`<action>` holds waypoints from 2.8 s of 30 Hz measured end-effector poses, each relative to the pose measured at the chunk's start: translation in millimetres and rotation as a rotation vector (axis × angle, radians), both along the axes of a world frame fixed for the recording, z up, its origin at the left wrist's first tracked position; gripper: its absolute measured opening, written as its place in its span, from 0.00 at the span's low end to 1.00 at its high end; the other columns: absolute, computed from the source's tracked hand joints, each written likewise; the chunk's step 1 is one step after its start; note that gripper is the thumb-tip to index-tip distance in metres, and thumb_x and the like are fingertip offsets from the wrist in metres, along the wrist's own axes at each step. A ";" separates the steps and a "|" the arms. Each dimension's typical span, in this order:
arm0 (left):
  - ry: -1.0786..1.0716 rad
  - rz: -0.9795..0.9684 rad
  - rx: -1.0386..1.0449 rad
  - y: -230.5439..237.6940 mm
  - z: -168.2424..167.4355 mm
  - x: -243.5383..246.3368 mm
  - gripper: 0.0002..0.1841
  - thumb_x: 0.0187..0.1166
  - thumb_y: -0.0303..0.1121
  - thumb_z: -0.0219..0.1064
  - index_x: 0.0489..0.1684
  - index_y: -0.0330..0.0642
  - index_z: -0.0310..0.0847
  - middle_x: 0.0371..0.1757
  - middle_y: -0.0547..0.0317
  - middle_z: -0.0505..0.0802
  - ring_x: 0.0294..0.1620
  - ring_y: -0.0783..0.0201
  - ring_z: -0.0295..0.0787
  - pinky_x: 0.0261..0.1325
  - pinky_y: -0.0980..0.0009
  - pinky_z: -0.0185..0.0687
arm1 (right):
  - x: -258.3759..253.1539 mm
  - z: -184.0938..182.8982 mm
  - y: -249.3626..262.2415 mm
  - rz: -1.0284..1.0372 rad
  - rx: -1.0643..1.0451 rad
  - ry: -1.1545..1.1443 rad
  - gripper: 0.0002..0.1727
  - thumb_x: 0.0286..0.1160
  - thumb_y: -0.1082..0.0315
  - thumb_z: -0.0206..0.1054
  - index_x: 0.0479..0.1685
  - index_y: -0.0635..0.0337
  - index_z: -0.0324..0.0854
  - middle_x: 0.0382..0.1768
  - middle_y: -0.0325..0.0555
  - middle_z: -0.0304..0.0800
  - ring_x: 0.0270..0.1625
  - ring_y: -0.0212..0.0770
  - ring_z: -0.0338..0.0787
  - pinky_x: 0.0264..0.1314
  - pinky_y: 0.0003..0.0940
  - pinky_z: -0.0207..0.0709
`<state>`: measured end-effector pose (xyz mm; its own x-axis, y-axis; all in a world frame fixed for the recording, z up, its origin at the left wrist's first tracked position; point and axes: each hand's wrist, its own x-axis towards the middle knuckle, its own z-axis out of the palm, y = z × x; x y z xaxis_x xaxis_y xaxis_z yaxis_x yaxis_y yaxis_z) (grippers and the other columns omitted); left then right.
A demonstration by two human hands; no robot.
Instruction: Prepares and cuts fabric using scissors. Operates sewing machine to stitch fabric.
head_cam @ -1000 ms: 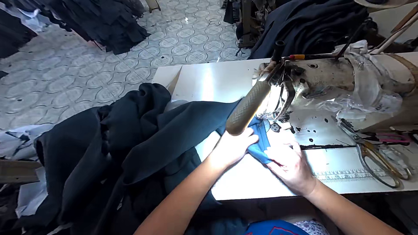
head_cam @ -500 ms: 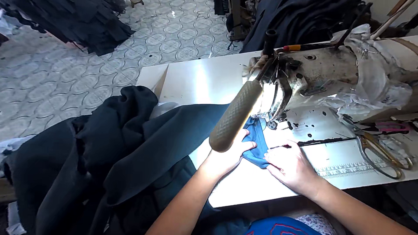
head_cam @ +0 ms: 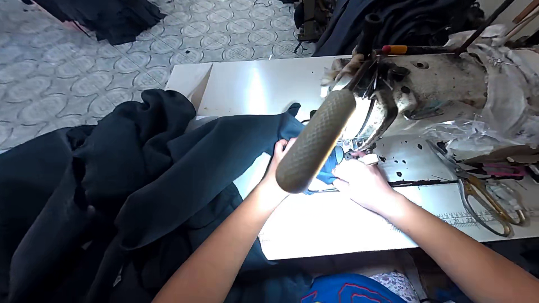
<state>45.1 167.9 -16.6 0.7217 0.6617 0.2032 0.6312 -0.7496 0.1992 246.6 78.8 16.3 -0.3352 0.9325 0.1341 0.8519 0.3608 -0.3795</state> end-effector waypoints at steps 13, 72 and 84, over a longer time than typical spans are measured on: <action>-0.271 -0.388 -0.862 2.1 67.2 -48.5 0.09 0.78 0.30 0.68 0.38 0.31 0.88 0.33 0.56 0.90 0.35 0.76 0.83 0.45 0.79 0.78 | 3.6 -17.7 24.6 -0.395 -0.207 0.552 0.10 0.69 0.73 0.72 0.44 0.72 0.88 0.43 0.46 0.91 0.47 0.21 0.84 0.56 0.17 0.77; 0.194 0.212 -0.186 -29.5 50.9 13.6 0.17 0.87 0.39 0.59 0.67 0.43 0.85 0.55 0.43 0.93 0.60 0.44 0.89 0.66 0.43 0.71 | -0.7 -39.0 -47.6 0.058 0.320 0.096 0.18 0.76 0.55 0.60 0.34 0.55 0.92 0.42 0.47 0.97 0.54 0.48 0.95 0.71 0.58 0.75; -0.131 -0.226 -0.159 -56.5 24.1 -7.6 0.21 0.87 0.42 0.51 0.45 0.51 0.95 0.60 0.60 0.96 0.69 0.56 0.89 0.76 0.40 0.63 | -4.7 -37.1 -48.1 0.023 0.401 0.077 0.14 0.75 0.58 0.62 0.32 0.51 0.93 0.35 0.43 0.96 0.45 0.42 0.94 0.62 0.47 0.74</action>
